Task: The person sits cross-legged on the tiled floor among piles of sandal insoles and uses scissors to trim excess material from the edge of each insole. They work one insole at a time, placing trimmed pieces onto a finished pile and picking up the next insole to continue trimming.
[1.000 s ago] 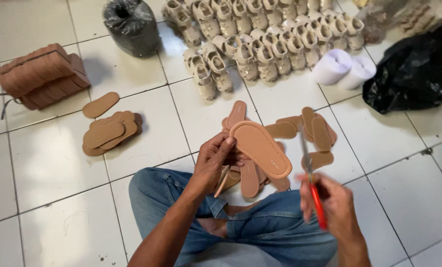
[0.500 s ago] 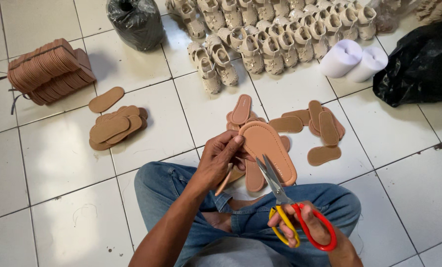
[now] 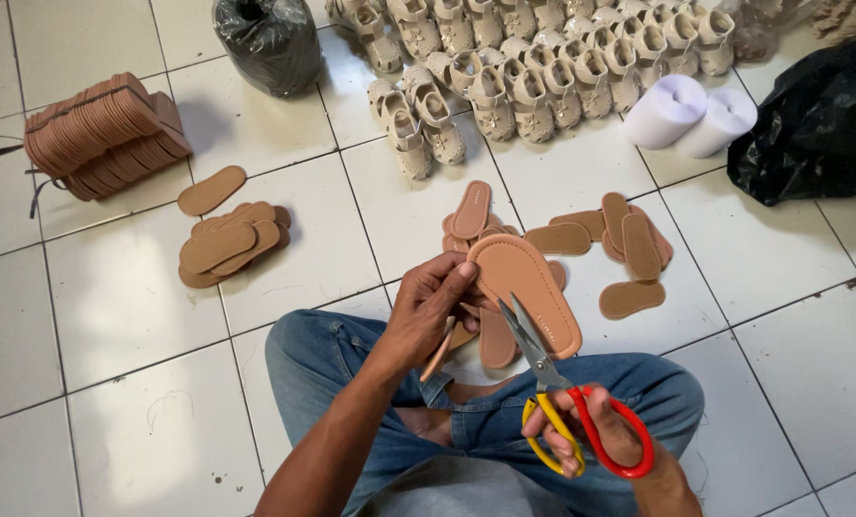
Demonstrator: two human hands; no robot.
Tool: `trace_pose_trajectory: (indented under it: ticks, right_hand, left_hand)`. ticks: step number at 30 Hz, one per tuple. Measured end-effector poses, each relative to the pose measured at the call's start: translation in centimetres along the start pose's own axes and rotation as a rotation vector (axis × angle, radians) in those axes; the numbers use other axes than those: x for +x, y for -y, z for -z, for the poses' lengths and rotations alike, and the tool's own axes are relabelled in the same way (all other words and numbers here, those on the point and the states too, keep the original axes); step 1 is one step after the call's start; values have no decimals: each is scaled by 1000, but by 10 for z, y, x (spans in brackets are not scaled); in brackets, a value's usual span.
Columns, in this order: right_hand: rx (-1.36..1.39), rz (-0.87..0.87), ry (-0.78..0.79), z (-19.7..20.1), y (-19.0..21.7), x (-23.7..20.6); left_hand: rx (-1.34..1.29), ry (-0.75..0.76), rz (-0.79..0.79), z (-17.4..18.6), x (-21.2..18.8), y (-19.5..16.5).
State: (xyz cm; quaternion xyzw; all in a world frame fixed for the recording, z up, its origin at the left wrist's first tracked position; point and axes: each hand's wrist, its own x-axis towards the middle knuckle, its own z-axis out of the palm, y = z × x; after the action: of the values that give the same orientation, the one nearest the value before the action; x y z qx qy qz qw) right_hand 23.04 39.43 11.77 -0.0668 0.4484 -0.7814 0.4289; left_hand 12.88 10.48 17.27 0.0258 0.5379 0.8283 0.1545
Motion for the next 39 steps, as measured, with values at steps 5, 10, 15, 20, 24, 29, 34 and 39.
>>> trace_pose_trajectory:
  ticks: [5,10,15,20,24,29,34,39]
  right_hand:
    - [-24,-10,4,0,2,-3]
    - [-35,-55,-11,-1,5,-8]
    - [-1,-22,15,1,0,-4]
    - [-92,-2,-121,-2,-2,-3]
    - [-264,52,-167,-12,9,-4]
    - [-313,20,-144,-21,22,10]
    - [-271,18,-109,-12,15,17]
    - [46,-20,-49,6,-7,18]
  left_hand:
    - [-13,-30,6,0,2,3]
    - [-20,-12,21,2,1,3]
    - [-67,30,29,-2,0,6]
    - [-130,-5,9,-3,1,9]
    - [-204,-51,-19,-6,5,15]
    - [-157,-57,-16,-9,5,21]
    - [-163,-43,11,-9,3,23]
    - [-208,-78,26,-9,5,24]
